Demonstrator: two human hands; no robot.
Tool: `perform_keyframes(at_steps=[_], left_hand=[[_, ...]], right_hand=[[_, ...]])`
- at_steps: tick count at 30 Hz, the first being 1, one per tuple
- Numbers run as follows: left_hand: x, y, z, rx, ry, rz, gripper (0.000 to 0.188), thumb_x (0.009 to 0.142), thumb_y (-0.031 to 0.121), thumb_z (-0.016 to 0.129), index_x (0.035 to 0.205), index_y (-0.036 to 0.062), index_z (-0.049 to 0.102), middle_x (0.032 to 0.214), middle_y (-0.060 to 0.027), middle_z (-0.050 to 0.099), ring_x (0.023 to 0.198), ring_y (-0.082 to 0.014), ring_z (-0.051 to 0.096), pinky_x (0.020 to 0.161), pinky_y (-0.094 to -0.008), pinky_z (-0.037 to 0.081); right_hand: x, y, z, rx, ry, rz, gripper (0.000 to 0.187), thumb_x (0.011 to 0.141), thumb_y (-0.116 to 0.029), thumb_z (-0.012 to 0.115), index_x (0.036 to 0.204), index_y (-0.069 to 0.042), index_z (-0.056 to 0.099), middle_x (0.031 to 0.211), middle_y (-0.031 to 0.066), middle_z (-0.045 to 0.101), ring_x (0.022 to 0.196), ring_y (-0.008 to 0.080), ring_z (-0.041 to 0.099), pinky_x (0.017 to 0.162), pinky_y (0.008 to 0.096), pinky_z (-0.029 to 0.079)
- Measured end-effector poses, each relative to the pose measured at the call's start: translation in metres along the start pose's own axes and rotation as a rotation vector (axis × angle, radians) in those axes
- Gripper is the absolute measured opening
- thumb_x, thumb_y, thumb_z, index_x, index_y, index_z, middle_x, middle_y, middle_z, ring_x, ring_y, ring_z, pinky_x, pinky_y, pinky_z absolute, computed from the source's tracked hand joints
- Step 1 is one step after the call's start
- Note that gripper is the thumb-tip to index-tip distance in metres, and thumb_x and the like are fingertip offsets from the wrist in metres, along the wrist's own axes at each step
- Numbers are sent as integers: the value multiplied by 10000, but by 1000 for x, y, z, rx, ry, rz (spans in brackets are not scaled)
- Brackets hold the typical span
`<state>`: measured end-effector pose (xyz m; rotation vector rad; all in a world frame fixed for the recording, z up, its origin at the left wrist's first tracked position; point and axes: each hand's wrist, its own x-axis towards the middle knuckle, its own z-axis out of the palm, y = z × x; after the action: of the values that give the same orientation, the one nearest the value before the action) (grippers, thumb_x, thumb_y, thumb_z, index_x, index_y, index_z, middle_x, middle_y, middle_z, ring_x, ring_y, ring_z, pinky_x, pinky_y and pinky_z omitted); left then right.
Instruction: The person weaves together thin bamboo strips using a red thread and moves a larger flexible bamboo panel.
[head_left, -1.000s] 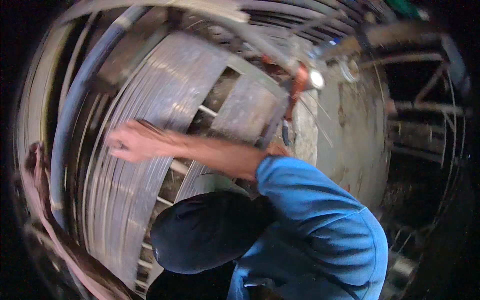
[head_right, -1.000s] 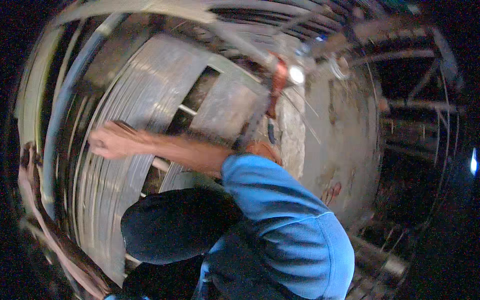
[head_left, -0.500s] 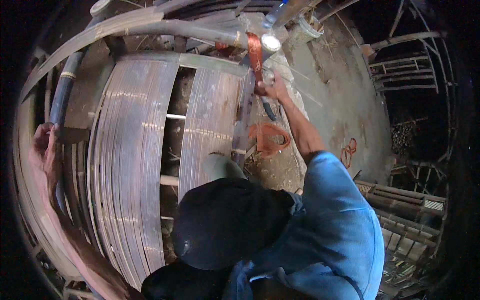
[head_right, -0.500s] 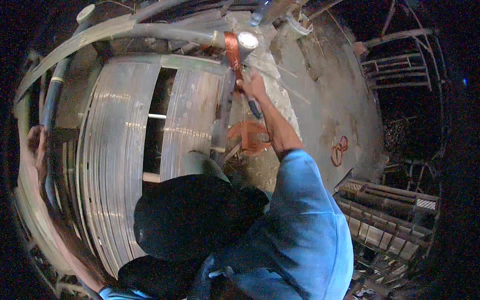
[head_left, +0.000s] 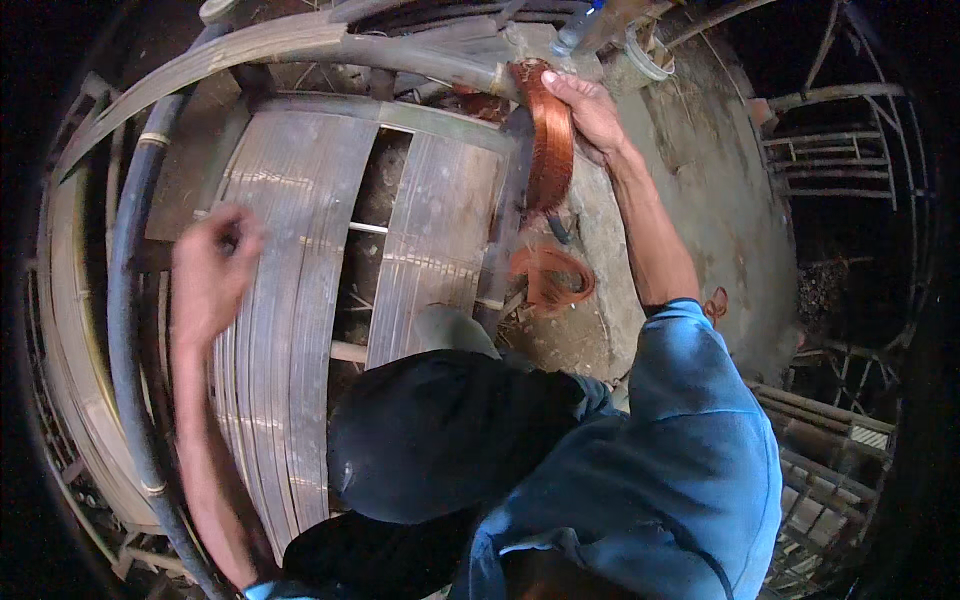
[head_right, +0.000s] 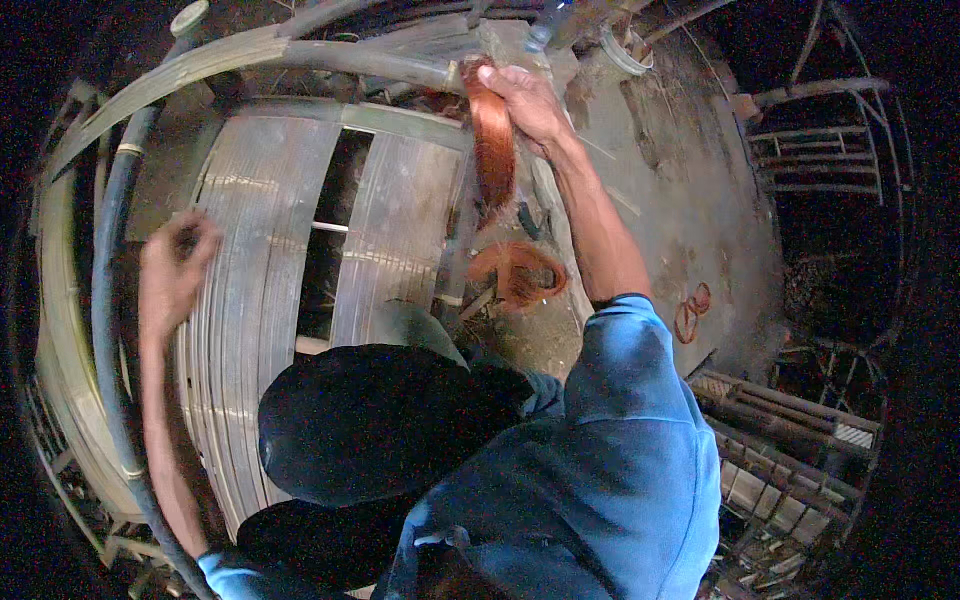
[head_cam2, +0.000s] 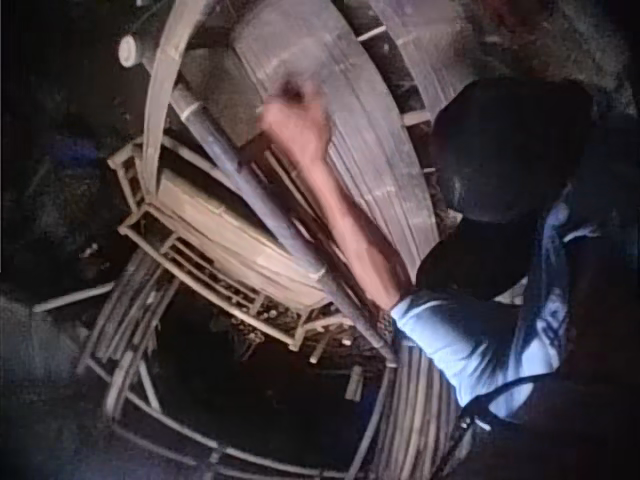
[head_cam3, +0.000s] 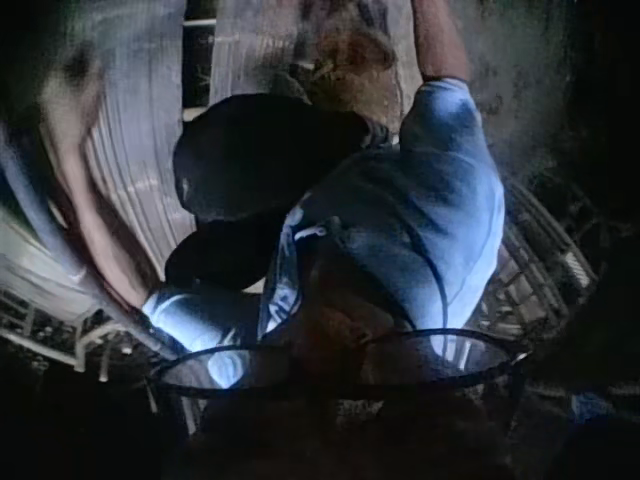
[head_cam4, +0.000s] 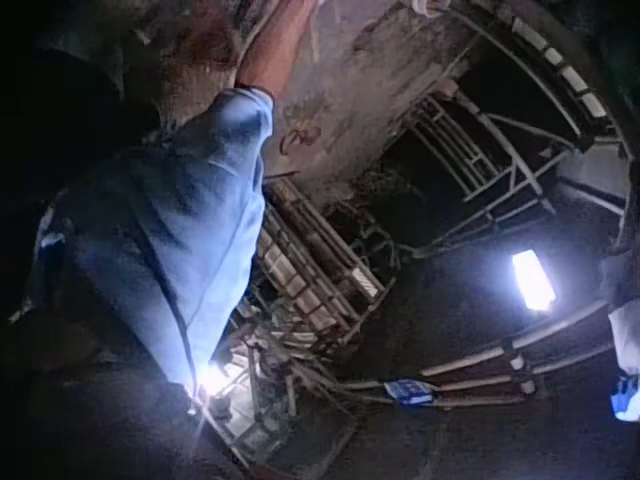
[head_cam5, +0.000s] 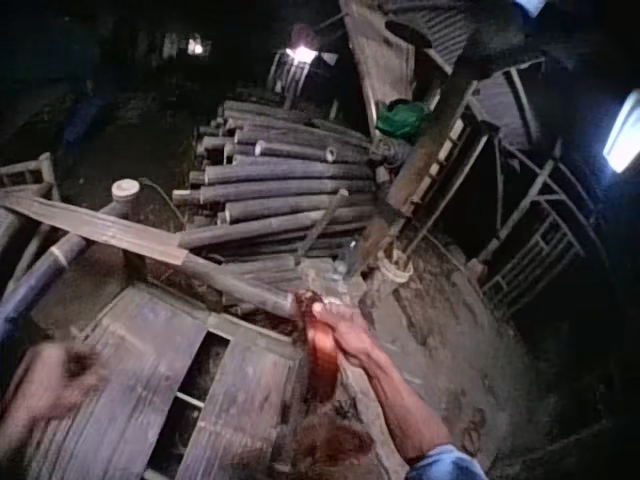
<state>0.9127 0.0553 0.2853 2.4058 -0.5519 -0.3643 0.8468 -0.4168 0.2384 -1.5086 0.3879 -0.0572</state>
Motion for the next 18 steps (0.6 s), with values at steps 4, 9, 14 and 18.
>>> perform_keyframes(at_steps=[4,9,14,18], left_hand=[[42,91,92,-288,-241,96,784,795,496,811,1358,10,563,1133,-209,693,996,-300,677,902,-398,523],[53,116,168,-966,-507,72,627,850,325,805,1350,30,569,1135,-110,706,979,-211,675,857,-385,548],[40,100,187,-1102,-457,-73,374,885,137,766,1211,2,641,925,-15,695,709,-75,609,574,-232,495],[44,86,191,-1296,-308,-146,271,920,72,703,1180,20,647,929,-35,696,656,-79,614,578,-219,509]], right_hand=[[-19,-6,18,201,-122,44,251,1022,-257,606,1080,-23,675,975,68,728,791,108,696,684,258,564],[-37,11,62,107,-174,28,236,1002,-243,640,1099,-35,693,967,38,726,780,78,691,664,233,567],[-61,9,52,-143,2,38,264,999,-258,645,1115,-26,693,942,40,720,772,99,692,666,257,590],[-70,28,39,34,-71,171,273,997,-247,647,1133,-14,690,913,66,726,734,135,702,585,270,590]])
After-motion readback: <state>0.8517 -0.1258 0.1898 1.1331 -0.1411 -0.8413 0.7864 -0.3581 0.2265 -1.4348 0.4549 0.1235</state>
